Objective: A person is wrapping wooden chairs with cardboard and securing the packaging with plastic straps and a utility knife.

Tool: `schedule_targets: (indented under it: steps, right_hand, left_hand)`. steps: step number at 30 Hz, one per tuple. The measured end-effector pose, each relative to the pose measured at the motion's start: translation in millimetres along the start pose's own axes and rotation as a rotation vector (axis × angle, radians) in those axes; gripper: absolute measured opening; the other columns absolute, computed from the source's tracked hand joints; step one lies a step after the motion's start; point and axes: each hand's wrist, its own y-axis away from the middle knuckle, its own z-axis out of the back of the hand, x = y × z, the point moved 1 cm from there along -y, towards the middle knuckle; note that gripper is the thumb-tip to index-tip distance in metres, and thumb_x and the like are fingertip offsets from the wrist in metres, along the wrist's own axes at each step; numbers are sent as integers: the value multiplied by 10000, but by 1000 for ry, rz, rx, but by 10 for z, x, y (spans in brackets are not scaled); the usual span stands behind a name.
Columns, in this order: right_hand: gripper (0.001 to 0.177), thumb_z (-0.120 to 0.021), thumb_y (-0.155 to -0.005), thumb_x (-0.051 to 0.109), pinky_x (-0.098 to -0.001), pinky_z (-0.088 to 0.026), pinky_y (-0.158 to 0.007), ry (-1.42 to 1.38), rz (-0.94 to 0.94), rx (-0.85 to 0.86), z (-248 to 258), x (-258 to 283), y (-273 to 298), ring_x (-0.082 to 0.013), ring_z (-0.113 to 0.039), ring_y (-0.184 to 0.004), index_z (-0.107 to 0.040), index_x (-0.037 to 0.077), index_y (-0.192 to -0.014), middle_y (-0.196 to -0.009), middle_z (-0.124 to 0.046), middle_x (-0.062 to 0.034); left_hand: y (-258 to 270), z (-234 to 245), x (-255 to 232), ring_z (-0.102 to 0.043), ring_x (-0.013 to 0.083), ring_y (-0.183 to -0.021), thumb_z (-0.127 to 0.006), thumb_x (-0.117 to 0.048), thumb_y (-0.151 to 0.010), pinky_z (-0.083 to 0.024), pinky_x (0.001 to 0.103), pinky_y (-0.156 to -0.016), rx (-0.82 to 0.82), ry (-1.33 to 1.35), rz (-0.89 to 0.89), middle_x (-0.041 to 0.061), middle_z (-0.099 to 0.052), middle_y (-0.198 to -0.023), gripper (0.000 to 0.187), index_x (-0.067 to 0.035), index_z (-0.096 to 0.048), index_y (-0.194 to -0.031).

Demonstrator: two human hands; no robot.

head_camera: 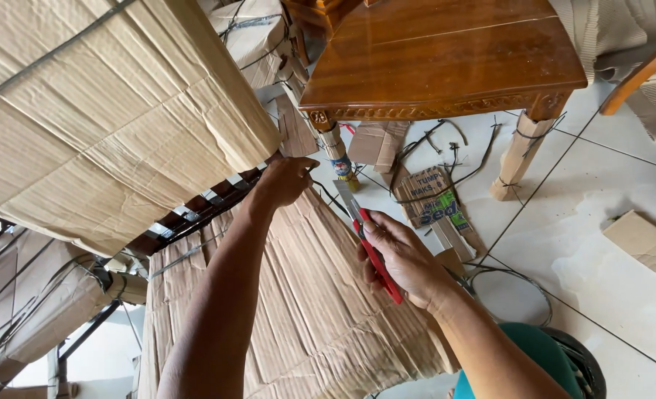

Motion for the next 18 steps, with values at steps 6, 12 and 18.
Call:
schedule_targets:
  steps: [6, 12, 18]
  right_hand:
    - [432, -608, -983, 375, -513, -634, -611, 789, 227, -60, 101, 44, -192, -380, -776, -765, -657, 208, -1378, -891, -772, -221]
    - [451, -611, -958, 299, -555, -594, -864, 1093, 255, -9, -63, 76, -444, -406, -730, -1029, -622, 306, -1409, -1120, -732, -183]
    - [437, -637, -956, 194, -535, -604, -864, 1147, 320, -6, -222, 148, -598, -390, -725, -1050, -650, 265, -1388, -1125, -725, -194]
  left_hand:
    - [-311, -9, 86, -745, 313, -1019, -690, -243, -905, -579, 399, -930, -21, -218, -142, 67, -801, -1000, 226, -234, -808, -1098]
    - [-38, 152, -25, -744, 322, -956, -723, -243, -872, -600, 451, -867, -185, -57, -108, 88, -787, -925, 180, -200, -813, -1022]
    - [152, 267, -132, -745, 285, -928, -721, -240, -854, -608, 438, -838, -263, -39, -143, 47, -777, -898, 135, -208, -799, -960]
